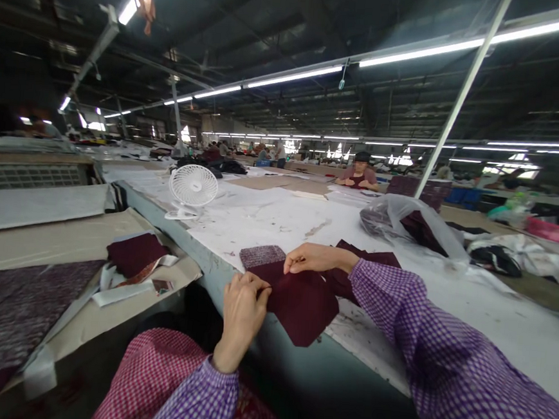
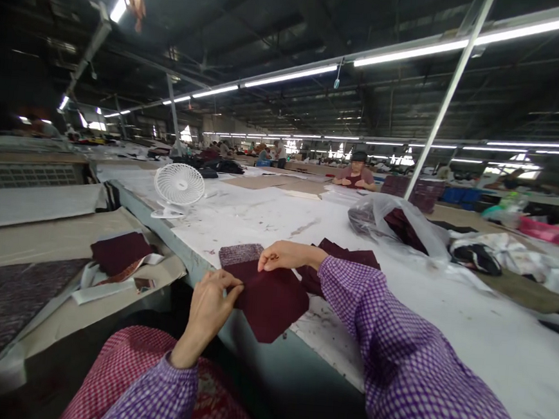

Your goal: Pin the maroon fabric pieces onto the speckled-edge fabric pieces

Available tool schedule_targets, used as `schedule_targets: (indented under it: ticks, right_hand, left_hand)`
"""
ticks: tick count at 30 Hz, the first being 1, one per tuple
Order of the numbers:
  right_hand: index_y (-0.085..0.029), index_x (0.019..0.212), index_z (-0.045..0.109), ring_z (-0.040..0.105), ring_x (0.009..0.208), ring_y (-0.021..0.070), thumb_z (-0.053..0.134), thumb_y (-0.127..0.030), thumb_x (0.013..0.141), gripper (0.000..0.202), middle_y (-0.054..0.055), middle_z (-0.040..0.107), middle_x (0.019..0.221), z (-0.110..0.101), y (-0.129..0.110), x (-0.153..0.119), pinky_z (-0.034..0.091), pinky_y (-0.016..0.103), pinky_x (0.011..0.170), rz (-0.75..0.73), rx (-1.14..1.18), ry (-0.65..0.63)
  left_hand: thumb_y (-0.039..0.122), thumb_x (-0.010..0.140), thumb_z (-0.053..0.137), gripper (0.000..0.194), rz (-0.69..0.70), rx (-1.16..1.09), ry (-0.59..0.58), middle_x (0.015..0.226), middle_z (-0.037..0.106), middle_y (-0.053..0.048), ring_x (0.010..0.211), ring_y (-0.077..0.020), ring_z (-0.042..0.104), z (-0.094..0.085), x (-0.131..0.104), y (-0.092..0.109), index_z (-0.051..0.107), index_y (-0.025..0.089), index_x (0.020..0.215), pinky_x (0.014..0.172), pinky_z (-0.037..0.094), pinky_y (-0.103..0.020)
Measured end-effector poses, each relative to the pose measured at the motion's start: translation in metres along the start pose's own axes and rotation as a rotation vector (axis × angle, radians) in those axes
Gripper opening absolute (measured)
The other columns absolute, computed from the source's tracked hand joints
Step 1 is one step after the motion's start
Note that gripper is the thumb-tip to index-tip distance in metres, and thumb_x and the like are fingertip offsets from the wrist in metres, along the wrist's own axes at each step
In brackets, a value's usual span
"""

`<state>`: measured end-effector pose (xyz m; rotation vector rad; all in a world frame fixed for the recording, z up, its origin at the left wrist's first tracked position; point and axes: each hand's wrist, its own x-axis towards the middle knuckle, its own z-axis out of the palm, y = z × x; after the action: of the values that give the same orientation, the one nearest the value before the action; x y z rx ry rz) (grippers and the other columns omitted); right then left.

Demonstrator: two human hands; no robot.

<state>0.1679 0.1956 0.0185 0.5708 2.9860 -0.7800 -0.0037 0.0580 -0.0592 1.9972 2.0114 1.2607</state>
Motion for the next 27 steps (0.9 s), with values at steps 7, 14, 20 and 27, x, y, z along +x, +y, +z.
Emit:
schedule_targets:
  ticks: [7,14,20,27]
  right_hand:
    - [-0.012,0.098,0.068,0.058,0.079,0.0138,0.057,-0.014,0.083,0.019,0.006,0.066,0.091,0.018,0.014,0.006,0.043,0.027,0.075,0.026,-0.141,0.136]
    - [-0.012,0.097,0.068,0.059,0.083,0.0147,0.053,-0.008,0.084,0.020,0.007,0.066,0.092,0.022,-0.009,0.003,0.044,0.029,0.080,-0.062,-0.254,0.323]
    - [-0.012,0.099,0.067,0.062,0.087,0.0153,0.054,-0.008,0.083,0.020,0.008,0.067,0.096,0.042,-0.012,-0.008,0.045,0.028,0.081,-0.008,-0.209,0.354]
    - [-0.015,0.103,0.066,0.061,0.091,0.0157,0.053,-0.013,0.087,0.021,0.007,0.065,0.100,0.054,-0.004,-0.015,0.045,0.029,0.083,-0.049,-0.224,0.418]
  left_hand:
    - [0.025,0.082,0.058,0.015,0.064,0.045,0.041,0.085,0.065,-0.004,0.086,-0.0239,0.053,0.007,0.004,-0.013,0.072,0.022,0.086,0.076,0.040,-0.038]
    - [0.030,0.082,0.059,0.017,0.049,-0.049,0.025,0.087,0.067,-0.005,0.086,-0.0228,0.055,0.002,0.011,-0.013,0.071,0.020,0.089,0.078,0.042,-0.037]
    - [0.023,0.082,0.056,0.014,0.098,0.100,0.023,0.087,0.068,-0.004,0.087,-0.0250,0.055,0.007,0.013,-0.007,0.070,0.022,0.084,0.076,0.037,-0.039]
    - [0.021,0.090,0.045,0.024,0.308,0.235,0.074,0.080,0.065,-0.005,0.082,-0.0222,0.053,0.003,0.005,-0.005,0.069,0.021,0.086,0.075,0.031,-0.039]
